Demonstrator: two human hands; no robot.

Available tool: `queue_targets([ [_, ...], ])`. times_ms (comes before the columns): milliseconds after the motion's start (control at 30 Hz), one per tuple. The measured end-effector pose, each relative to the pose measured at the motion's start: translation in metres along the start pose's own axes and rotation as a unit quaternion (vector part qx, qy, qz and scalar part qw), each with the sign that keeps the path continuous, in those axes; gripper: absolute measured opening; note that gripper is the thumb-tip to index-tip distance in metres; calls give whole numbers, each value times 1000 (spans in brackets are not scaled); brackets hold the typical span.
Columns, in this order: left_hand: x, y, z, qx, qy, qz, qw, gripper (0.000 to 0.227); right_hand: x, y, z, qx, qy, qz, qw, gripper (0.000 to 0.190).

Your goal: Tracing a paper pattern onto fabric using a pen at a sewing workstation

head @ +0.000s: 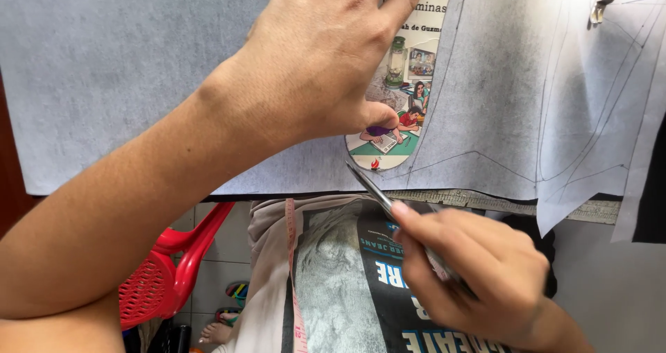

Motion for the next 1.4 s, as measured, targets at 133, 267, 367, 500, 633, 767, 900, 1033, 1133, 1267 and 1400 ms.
queue_targets([
  [133,1,1,-1,-15,12,-21,1000,122,-8,-7,-14,-3,9,-22,1000,21],
  [267,-2,0,-1,-12,31,-22,999,122,-8,-13,-15,-11,-14,-34,999,20],
  [367,1,-1,-1,-20,8,-23,1000,120,-1,-17,-15,-17,-9,-37,999,18],
  [500,2,-1,-1,-10,8,-19,1000,119,21,-23,-24,-119,-63,-1,991,16],
  [633,2,0,0,-6,11,-7,1000,124,34,-12,-31,-191,-62,-11,980,11],
  [767,1,2,0,-7,-20,1,1000,123,42,2,-34,-213,-110,-6,971,14],
  [900,1,3,-2,-11,-6,15,1000,129,50,2,-65,-140,7,-169,975,23],
  [1033,6,6,-3,-15,-5,27,1000,125,39,58,-77,4,93,-145,985,17],
  [1133,5,4,-2,-13,-28,28,999,123,27,90,-93,15,110,4,994,71],
  [1267,6,6,-2,-17,-16,13,1000,116,18,114,-108,120,58,107,985,101],
  [1400,5,5,0,-24,-22,0,999,112,14,122,-115,115,35,126,985,105],
])
Point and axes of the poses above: each hand's wrist, its own y-axis towards the middle knuckle, its own x-axis out of the back of the hand, z = x × y, the point moved 4 cm from there along y, towards the middle knuckle, and after that the axes turned 8 degrees about x, right-handed, at the moved point
